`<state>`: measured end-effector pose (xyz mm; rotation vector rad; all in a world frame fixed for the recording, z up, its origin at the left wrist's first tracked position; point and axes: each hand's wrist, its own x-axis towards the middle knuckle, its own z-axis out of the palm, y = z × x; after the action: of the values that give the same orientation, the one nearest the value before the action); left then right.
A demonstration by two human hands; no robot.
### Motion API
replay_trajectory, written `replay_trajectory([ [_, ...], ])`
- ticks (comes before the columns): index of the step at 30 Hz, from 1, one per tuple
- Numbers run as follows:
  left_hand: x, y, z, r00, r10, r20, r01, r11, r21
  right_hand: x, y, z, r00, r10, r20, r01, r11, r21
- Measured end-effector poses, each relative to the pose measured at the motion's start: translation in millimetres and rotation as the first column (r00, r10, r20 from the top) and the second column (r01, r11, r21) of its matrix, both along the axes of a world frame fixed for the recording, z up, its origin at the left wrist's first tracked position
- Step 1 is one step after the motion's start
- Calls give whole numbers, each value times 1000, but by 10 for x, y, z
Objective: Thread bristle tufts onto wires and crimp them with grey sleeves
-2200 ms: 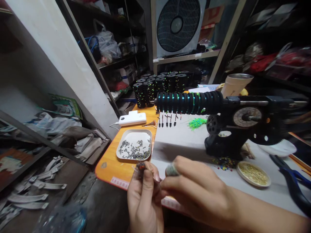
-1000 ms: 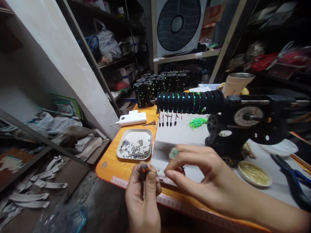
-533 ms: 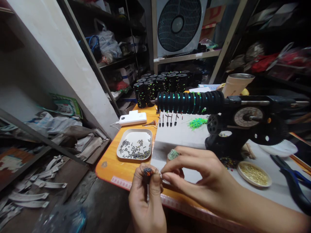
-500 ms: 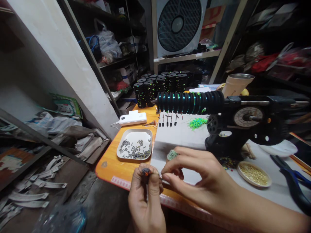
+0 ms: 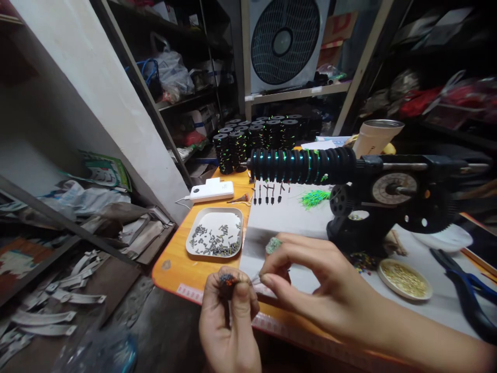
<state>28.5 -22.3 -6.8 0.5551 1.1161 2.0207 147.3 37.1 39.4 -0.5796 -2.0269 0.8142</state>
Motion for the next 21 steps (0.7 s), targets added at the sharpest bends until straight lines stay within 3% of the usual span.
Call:
replay_trajectory([
  [4,-15,-6,22,992,-62,105,68,997,-48,21,33,7,1000,2,-20,-2,1000,-8],
  [18,2,-12,11,996,10,90,-5,999,-49,-13,-30,11,1000,5,-12,-5,1000,5],
  [21,5,-7,42,981,-63,182,74,996,-54,-14,-21,10,999,27,-23,-28,999,-27],
])
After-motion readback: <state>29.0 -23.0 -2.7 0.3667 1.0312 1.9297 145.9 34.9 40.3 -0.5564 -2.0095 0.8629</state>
